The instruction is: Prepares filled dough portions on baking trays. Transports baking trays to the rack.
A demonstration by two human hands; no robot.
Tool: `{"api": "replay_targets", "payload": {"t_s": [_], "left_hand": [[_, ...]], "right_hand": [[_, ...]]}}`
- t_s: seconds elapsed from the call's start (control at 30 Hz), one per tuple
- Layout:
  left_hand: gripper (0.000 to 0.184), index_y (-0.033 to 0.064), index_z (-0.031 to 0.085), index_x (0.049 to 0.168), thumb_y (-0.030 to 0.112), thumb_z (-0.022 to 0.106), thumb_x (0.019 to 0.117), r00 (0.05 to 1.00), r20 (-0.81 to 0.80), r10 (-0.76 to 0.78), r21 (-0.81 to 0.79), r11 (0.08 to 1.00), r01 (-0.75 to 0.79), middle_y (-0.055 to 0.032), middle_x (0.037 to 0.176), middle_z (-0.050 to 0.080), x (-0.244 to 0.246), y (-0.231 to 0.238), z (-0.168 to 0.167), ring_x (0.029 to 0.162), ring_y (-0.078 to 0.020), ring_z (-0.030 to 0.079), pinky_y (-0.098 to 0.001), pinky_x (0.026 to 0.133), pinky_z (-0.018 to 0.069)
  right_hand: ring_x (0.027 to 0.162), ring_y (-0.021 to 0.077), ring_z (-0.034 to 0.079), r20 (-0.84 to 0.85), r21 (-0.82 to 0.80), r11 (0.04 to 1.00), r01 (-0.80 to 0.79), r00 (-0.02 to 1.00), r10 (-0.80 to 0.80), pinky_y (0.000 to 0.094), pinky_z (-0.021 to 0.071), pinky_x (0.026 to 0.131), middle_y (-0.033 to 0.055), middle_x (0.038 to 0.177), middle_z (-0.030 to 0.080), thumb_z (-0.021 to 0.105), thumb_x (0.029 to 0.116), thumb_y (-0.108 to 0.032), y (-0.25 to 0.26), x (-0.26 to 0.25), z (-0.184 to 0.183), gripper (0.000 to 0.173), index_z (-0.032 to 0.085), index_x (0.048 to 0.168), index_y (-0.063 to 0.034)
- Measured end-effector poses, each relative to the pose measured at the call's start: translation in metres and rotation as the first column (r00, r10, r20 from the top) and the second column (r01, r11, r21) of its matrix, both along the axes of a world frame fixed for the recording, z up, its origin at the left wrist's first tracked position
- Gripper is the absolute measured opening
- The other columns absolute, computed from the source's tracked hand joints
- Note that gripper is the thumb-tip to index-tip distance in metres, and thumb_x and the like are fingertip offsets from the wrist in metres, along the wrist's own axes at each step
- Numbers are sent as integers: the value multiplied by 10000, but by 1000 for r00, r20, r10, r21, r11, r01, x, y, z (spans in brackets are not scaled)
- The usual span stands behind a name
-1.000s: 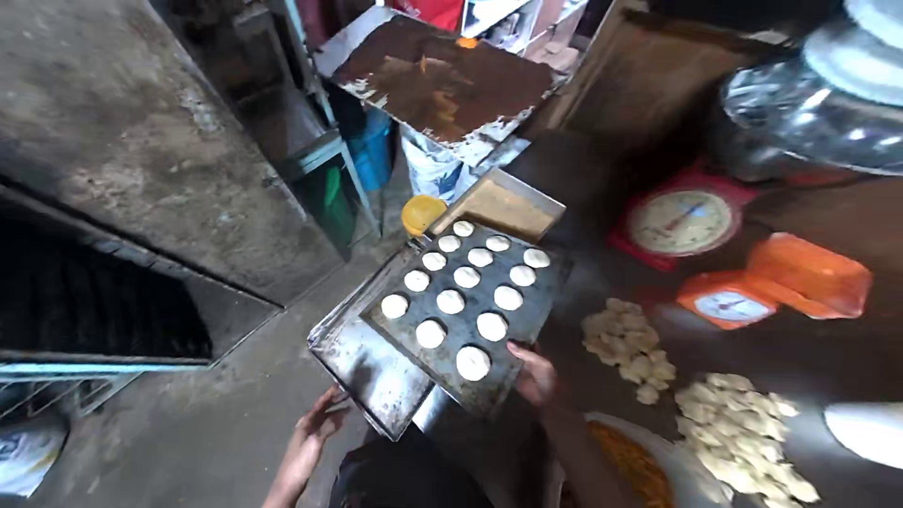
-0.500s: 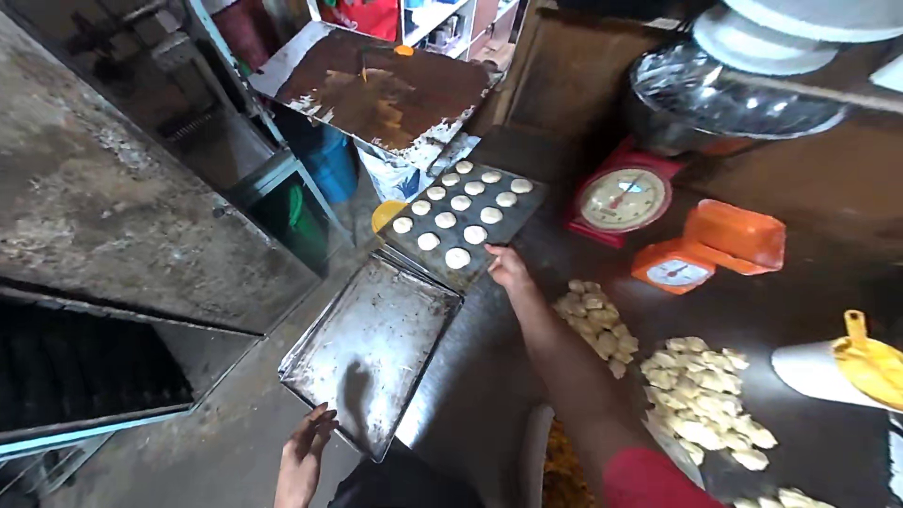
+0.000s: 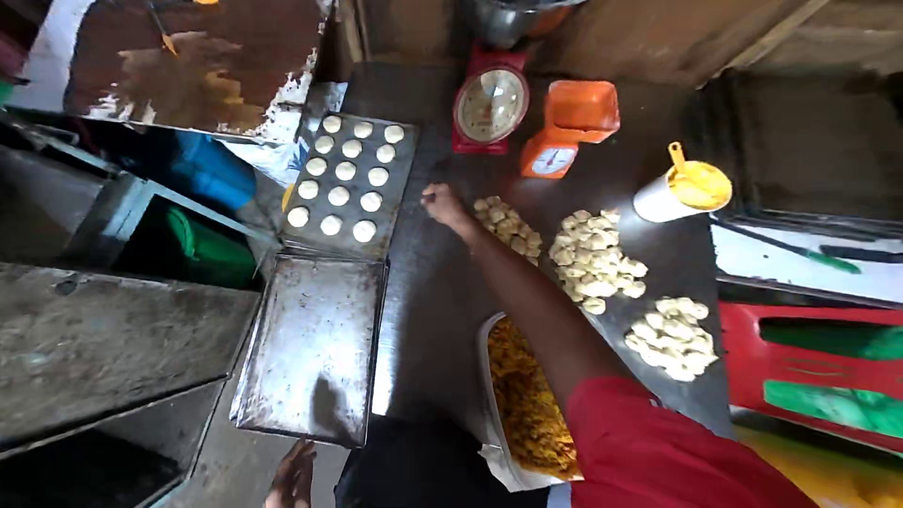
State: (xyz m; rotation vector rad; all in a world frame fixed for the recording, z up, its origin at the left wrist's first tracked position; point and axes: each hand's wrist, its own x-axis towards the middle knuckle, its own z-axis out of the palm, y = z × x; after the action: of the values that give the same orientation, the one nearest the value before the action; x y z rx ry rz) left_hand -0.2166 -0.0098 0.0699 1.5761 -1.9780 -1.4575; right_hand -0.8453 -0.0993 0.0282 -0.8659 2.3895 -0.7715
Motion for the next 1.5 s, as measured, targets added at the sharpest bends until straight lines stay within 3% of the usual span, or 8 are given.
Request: {"api": "replay_targets", "payload": {"t_s": [0.2, 0.4, 0.67, 0.9, 1.1, 1.23, 1.37, 1.5], "left_hand": [[335, -56, 596, 1333, 16, 551, 1008, 1000, -29, 3, -106, 994, -7, -164, 1219, 706, 11, -9, 2, 1059, -212, 722, -385, 963, 597], [325, 7, 662, 1285, -4, 549, 981, 966, -87, -243, -271, 939, 212, -100, 1196, 718, -69, -62, 21, 1064, -156, 711, -354, 970, 599], [425, -38, 562, 1388, 126, 631, 1001, 830, -425, -361, -128, 932, 340, -160, 1312, 664, -181, -67, 30, 1163, -217, 677, -384, 1007, 574], [252, 36, 719, 1188, 150, 705, 964, 715, -414, -563, -16, 791, 612, -112, 1157, 708, -164, -23, 13, 1053, -174, 697, -334, 904, 611], [220, 15, 715, 1146, 123, 716, 954, 574, -522, -631, 61, 643, 763, -112, 1135, 718, -166, 2, 12, 876, -183, 729, -346, 723, 650], [163, -25, 678, 1115, 72, 654, 986, 739, -528, -419, 603, 429, 673, -84, 959, 716, -165, 6, 22, 810, -163, 699, -346, 767, 619], [189, -21, 671, 1147, 88, 646, 995, 729, -528, -436, 623, 384, 681, -96, 1015, 718, -183, 27, 24, 862, -183, 710, -371, 796, 623], [411, 57, 557, 1431, 169, 601, 1038, 644, -418, -641, 308, 567, 764, -100, 1371, 638, -216, 31, 4, 1115, -230, 702, -413, 930, 623]], "right_hand": [[1095, 506, 638, -183, 282, 899, 335, 939, -292, 729, 480, 906, 315, 1170, 664, 667, 942, -269, 136, -42, -10, 396, 670, 1216, 16], [1193, 511, 590, -49, 82, 925, 372, 928, -369, 709, 445, 1012, 334, 1260, 622, 746, 925, -278, 156, -33, -32, 483, 645, 1254, 61], [983, 222, 698, 183, -401, 915, 48, 983, 29, 387, 611, 883, 172, 1129, 689, 783, 882, -109, 160, 240, 55, 324, 675, 1155, 28], [962, 153, 720, 174, -344, 852, 395, 918, -356, 322, 619, 868, 110, 1108, 733, 644, 983, -108, 209, 397, 56, 245, 744, 1199, -52], [924, 270, 721, 804, -276, 408, 870, 441, -398, 424, 634, 845, 178, 1080, 705, 682, 945, 2, 253, 422, 80, 264, 627, 1200, 46], [878, 226, 728, 799, -276, 581, 765, 519, -303, 410, 647, 798, 129, 1011, 720, 656, 1005, -149, 278, 436, 70, 239, 662, 1153, 38], [839, 208, 716, 921, -128, 659, 741, 336, -198, 430, 635, 773, 83, 959, 708, 564, 1006, -89, 322, 383, 89, 166, 635, 1116, 14], [877, 212, 733, 373, -62, 822, 566, 777, -507, 450, 630, 832, 100, 998, 745, 658, 1016, -248, 391, 287, 54, 242, 732, 1124, -45]]}}
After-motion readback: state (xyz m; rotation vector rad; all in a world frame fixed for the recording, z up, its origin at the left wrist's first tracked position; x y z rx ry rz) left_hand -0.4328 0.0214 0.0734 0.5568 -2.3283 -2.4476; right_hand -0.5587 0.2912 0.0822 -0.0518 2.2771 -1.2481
